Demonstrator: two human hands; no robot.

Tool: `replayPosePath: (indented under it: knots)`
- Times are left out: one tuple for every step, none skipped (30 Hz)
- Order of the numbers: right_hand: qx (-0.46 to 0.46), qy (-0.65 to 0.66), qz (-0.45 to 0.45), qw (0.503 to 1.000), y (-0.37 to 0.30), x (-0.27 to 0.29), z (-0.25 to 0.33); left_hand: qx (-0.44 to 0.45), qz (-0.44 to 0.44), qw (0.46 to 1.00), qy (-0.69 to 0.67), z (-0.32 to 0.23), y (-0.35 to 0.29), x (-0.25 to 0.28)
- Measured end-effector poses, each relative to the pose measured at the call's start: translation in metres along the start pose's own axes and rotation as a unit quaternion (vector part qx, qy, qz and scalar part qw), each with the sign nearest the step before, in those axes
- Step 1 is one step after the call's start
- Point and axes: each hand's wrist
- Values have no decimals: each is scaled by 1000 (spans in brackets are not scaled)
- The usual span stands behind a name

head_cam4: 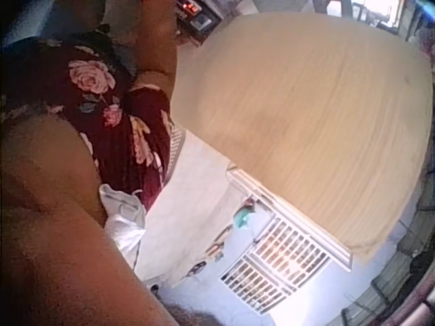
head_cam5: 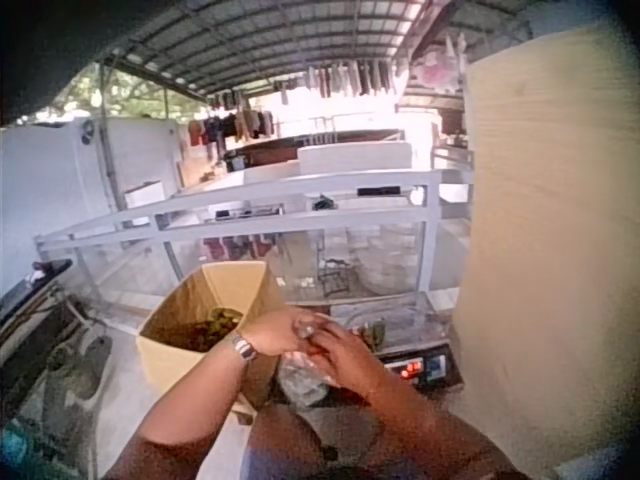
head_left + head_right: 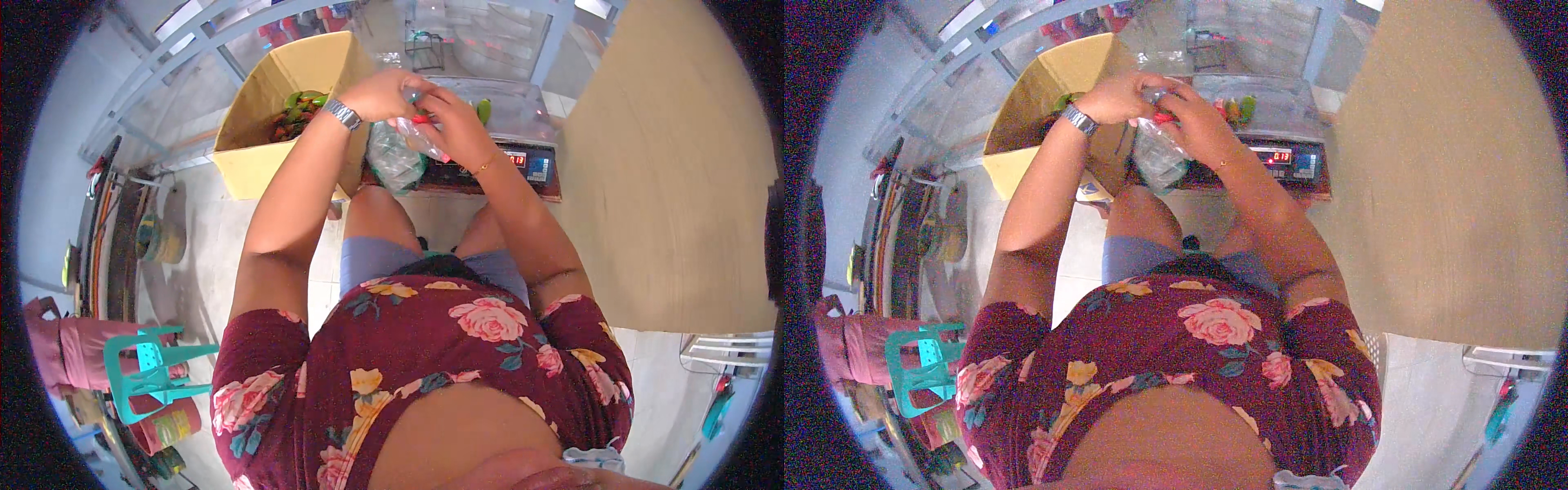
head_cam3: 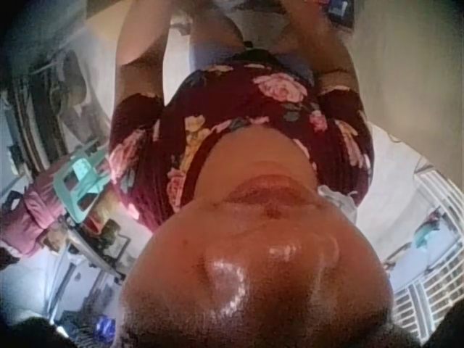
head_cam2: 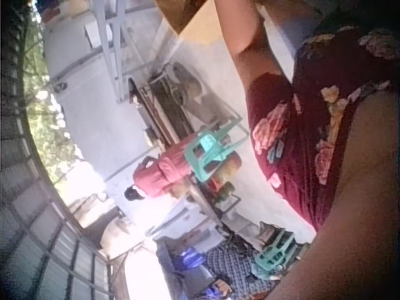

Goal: The person picks up peppers from a box and places them on a digital scale before putting them into a plastic bag and tying it.

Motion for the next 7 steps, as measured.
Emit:
replayPosePath:
  knots:
    - [-15, 44, 25, 999, 1, -2, -1, -4, -5, 1000, -17, 6, 0, -1]
    - [-14, 44, 26, 999, 2, -2, -2, -9, -10, 999, -34, 12, 0, -2]
    - [-19, 70, 32, 997, 2, -2, -2, -8, -10, 999, -35, 25, 5, -2]
    - [-24, 95, 38, 994, 3, -2, -2, -30, -22, 997, -63, 31, 9, -3]
    - [-24, 95, 40, 994, 3, -4, -2, -52, -33, 994, -90, 37, 11, -4]
    - [-80, 127, 44, 988, 3, -7, -3, -35, -35, 994, -101, 45, 12, -4]
    - [-138, 158, 47, 977, 1, -11, -5, -19, -33, 993, -112, 33, 8, -4]
Point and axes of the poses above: each hand's wrist, its own y-axis towards the middle knuckle, its own x-axis out of the back of the hand, z = x × y, and after that the axes turned 12 degrees about z, right-handed
